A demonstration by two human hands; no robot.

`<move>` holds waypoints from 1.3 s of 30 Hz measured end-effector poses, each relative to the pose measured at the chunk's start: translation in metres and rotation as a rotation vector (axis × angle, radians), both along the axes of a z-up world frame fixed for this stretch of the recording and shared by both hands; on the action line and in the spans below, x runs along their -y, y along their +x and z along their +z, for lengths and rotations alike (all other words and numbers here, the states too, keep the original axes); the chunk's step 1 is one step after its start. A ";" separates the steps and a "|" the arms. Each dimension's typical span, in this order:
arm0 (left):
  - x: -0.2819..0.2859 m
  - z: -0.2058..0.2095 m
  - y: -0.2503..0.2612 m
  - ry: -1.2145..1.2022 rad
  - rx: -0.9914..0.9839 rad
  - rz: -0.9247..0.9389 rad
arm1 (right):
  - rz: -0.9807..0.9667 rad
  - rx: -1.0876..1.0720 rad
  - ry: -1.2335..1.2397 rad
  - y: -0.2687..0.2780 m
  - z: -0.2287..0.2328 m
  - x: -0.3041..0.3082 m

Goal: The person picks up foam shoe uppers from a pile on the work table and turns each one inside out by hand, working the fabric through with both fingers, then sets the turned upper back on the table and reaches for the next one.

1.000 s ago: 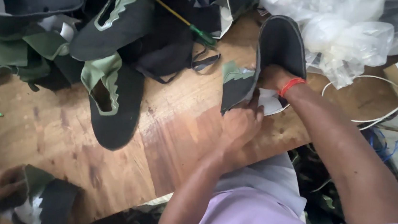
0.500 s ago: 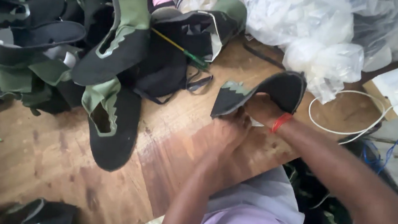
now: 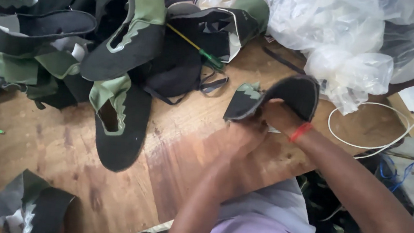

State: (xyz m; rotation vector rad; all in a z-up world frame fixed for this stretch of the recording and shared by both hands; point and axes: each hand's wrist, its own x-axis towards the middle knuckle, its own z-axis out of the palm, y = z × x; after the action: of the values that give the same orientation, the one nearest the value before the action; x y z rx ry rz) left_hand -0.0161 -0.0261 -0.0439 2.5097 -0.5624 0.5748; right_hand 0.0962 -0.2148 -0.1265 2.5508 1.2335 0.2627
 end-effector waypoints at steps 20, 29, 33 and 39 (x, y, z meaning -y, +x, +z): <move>-0.025 0.084 0.022 -0.241 -0.248 -0.326 | -0.251 -0.683 0.774 -0.058 0.116 -0.011; 0.013 -0.021 0.045 0.239 -0.199 -0.207 | -0.250 -0.459 0.501 -0.063 0.129 -0.009; 0.014 0.115 0.017 0.395 -0.224 -0.403 | -0.210 -0.382 0.371 -0.095 0.064 0.017; -0.054 -0.098 0.116 0.312 -0.115 -0.099 | -0.067 -0.266 0.637 -0.107 0.155 -0.015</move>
State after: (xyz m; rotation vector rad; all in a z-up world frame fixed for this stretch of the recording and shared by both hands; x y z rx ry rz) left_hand 0.0994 0.0278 -0.1414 2.7637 -0.7784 0.3231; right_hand -0.0104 -0.1995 0.0282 3.2532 1.3110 0.3566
